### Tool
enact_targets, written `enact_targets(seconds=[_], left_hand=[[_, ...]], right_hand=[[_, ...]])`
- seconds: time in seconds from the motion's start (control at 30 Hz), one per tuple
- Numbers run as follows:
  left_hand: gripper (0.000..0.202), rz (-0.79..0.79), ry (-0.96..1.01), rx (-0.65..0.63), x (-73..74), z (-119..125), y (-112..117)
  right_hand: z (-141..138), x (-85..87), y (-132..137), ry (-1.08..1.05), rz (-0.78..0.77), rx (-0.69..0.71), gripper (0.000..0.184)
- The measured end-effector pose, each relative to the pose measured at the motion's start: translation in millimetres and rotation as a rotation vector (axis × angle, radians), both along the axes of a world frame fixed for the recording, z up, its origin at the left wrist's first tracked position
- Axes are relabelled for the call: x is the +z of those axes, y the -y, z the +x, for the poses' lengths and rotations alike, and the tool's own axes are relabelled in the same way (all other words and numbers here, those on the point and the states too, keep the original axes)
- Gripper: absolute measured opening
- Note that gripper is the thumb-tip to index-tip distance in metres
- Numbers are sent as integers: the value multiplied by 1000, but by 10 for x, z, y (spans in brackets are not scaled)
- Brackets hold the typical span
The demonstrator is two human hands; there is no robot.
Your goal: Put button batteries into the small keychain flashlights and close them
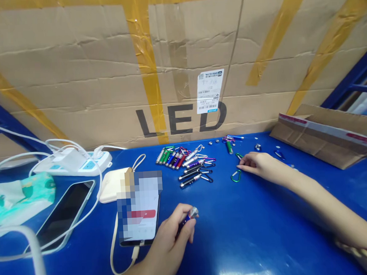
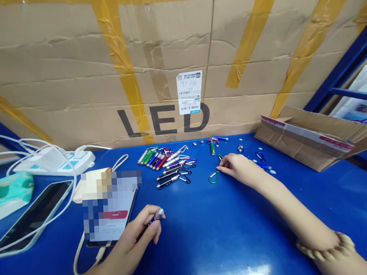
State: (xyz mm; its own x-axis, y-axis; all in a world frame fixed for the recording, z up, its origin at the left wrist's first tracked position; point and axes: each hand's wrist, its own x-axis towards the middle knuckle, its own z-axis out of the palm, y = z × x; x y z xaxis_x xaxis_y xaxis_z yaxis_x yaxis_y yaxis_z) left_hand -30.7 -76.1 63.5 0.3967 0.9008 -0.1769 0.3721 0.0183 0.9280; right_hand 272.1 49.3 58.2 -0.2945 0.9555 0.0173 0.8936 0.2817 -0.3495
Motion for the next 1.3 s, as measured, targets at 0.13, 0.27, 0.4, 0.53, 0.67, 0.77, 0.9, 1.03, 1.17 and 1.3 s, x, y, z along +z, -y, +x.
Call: enact_targets(seconds=[0.13,0.27,0.4,0.53,0.67,0.77,0.9,1.03,1.17,1.3], left_hand=[[21,5,6,-7,-23,-5,-4],[20,-2,7,-3,-23,-1,-12],[22,-9,7,6,-34,-7,0],[20,14,9,-9,-77,-30,9],[20,43,-29,-24,-100,-37,-4],[22,64,-54,-29,-91,-31,-12],[21,92,-50,-50,-80,-24,-14],[22,112,-58,-45,-104,-37,-7],[22,183,-76,-59,-152,-55,5],[21,245,-99,-75,-164,-52,-7]], right_hand=[[-30,17,-2,57,27,28,17],[-64,-28,-20,118,70,-4,17],[-61,-65,-47,123,92,-35,17],[-189,64,56,-48,103,-45,20],[-594,266,392,-559,-96,-16,32],[-920,301,680,-872,-490,68,33],[-1139,224,877,-1061,-775,61,28],[-1167,151,883,-1110,-891,20,26],[-1173,101,866,-1151,-913,-6,29],[-1190,68,865,-1131,-958,3,35]])
